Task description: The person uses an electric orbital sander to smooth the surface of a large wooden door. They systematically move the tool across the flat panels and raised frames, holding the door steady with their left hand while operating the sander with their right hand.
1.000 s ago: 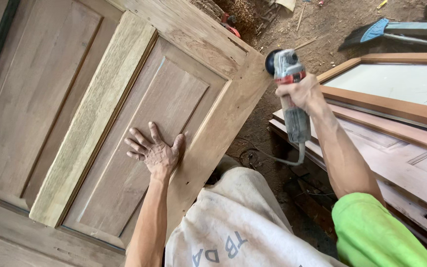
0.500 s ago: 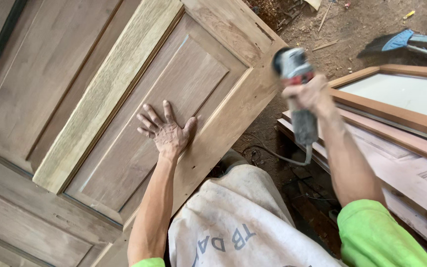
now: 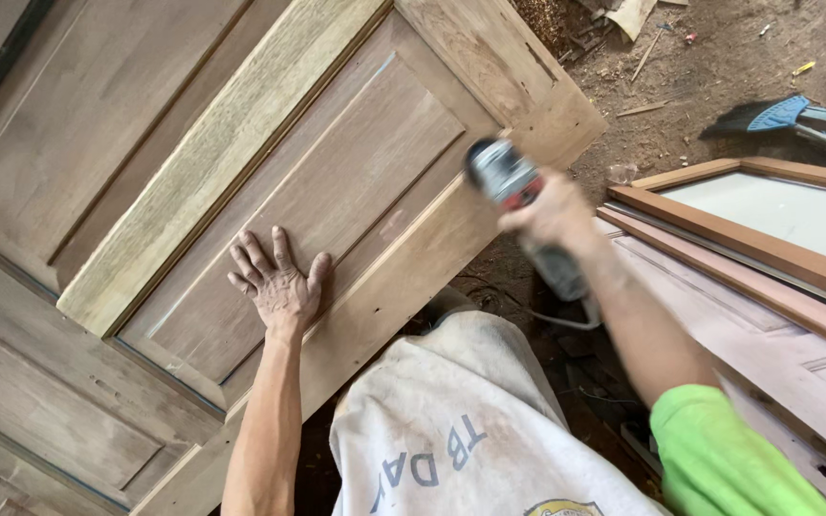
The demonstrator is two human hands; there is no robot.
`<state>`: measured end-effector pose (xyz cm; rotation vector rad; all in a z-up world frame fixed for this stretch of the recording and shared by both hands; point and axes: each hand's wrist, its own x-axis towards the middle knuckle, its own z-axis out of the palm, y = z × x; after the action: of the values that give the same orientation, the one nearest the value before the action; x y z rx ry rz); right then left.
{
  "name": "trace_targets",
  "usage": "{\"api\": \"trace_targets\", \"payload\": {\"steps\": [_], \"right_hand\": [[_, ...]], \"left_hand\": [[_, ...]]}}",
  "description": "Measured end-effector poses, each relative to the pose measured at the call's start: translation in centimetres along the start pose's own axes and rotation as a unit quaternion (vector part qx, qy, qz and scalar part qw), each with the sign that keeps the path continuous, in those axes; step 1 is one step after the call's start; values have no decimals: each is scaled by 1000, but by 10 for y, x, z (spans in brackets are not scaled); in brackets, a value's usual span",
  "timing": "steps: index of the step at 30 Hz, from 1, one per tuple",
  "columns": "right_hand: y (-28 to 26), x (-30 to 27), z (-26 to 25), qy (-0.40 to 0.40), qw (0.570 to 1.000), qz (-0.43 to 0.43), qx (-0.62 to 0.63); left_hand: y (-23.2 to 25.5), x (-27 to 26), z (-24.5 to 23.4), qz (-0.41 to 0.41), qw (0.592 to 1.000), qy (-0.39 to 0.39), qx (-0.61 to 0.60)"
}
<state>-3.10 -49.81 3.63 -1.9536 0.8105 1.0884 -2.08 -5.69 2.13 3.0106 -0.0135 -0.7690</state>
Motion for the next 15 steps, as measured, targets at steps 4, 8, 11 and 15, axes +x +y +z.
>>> {"api": "trace_targets", "payload": {"steps": [4, 8, 11, 15], "right_hand": [[31, 21, -53, 67, 981, 33, 178], [51, 25, -70, 110, 967, 31, 225], [41, 14, -44, 66, 989, 29, 127], [9, -27, 15, -56, 995, 46, 63]], "left_hand": [[2, -1, 1, -33, 999, -21, -7], [3, 0, 2, -18, 1000, 2, 2], [1, 1, 2, -15, 1000, -3, 7], [4, 0, 1, -30, 999, -15, 14]]}}
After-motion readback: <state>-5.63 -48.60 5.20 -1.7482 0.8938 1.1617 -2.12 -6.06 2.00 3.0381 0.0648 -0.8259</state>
